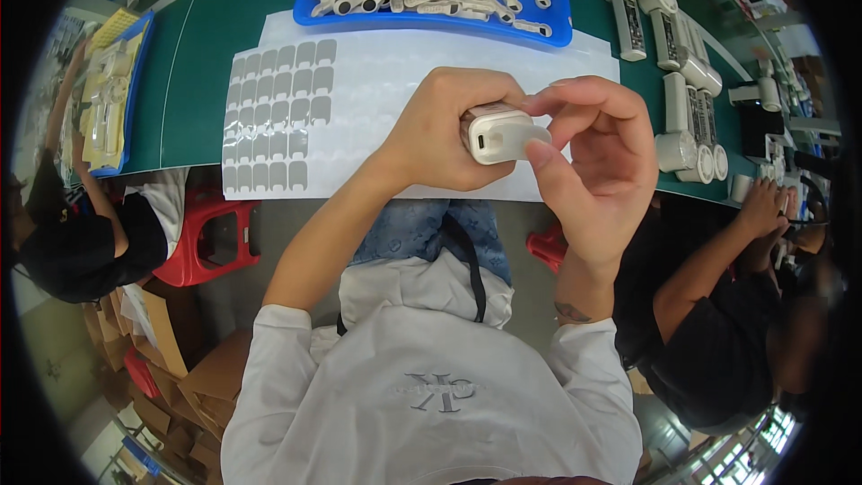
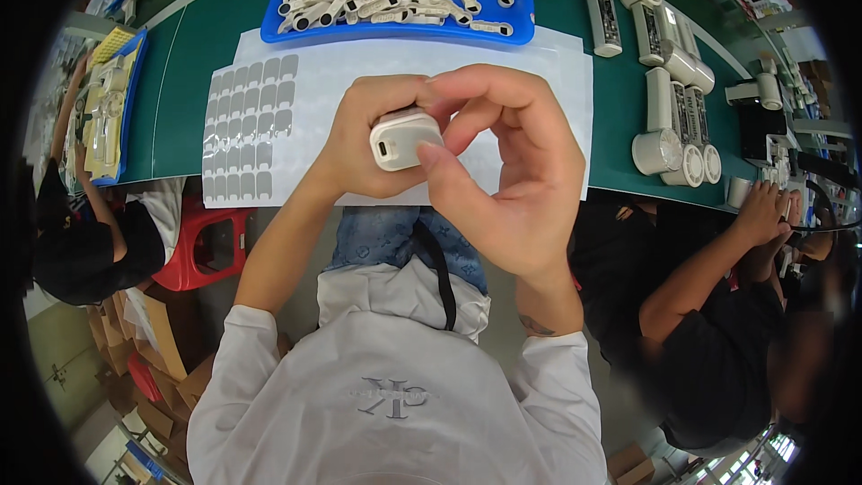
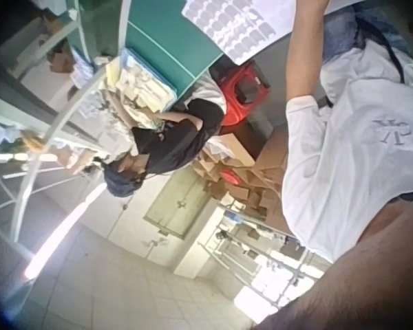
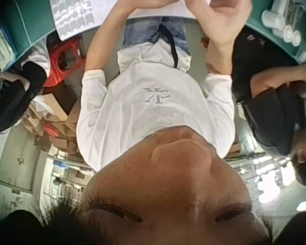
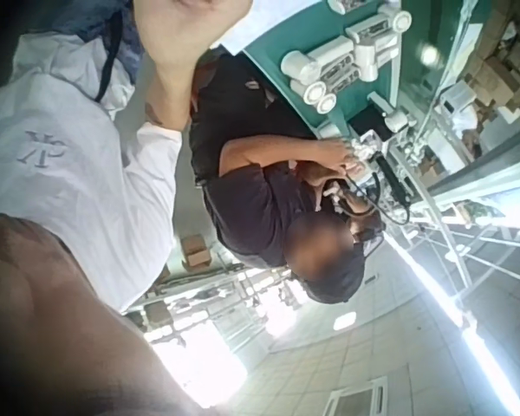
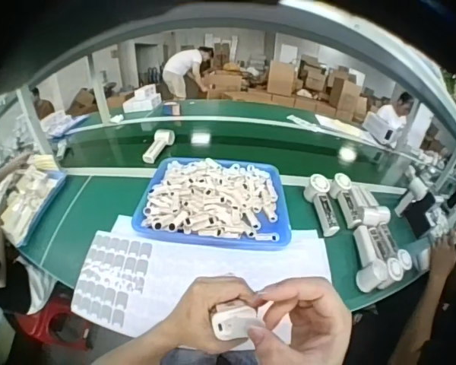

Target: The person assembles small white electronic devices at a workstation. They pick up a cylindrical body and a circular cap, fit them together, and then insert a small white rectangular component into the assembly. The person repeats this process for multiple units, placing the finished items on the table.

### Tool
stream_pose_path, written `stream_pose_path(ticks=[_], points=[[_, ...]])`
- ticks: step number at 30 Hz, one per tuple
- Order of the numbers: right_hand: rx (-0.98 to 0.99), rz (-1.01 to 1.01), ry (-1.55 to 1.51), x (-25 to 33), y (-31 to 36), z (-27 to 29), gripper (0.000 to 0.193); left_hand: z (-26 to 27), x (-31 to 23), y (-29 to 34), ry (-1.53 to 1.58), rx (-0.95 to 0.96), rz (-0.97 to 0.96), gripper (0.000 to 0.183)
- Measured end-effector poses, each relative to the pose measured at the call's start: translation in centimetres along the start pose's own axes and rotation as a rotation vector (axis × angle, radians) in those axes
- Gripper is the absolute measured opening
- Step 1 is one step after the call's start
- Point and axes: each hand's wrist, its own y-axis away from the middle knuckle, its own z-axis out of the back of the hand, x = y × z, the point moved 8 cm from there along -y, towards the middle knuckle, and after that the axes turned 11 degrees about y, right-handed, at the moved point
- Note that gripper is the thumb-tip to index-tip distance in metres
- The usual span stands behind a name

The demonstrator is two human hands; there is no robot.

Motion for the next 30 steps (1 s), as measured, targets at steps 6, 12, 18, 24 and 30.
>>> stream_pose_path(ticks=[6, 12, 18, 24, 30], points=[[0.008, 0.025, 0.070, 0.26, 0.04, -0.12, 0.045, 0.03, 0.16, 0.02, -0.002, -0.006, 0.026, 0.024], [0.018, 0.026, 0.093, 0.24, 0.01, -0.25, 0.046, 0.09, 0.24, 0.08, 0.010, -0.009, 0.038, 0.025], [0.011, 0.014, 0.108, 0.48, -0.06, -0.39, 0.046, 0.05, 0.14, 0.08, 0.002, -0.016, 0.041, 0.026], [0.022, 0.026, 0.106, 0.56, -0.14, -0.30, 0.046, 0.09, 0.01, -0.03, -0.006, -0.004, 0.050, 0.027], [0.017, 0.028, 0.116, 0.55, -0.10, -0.43, 0.046, 0.10, 0.08, 0.00, 0.000, -0.012, 0.041, 0.027]])
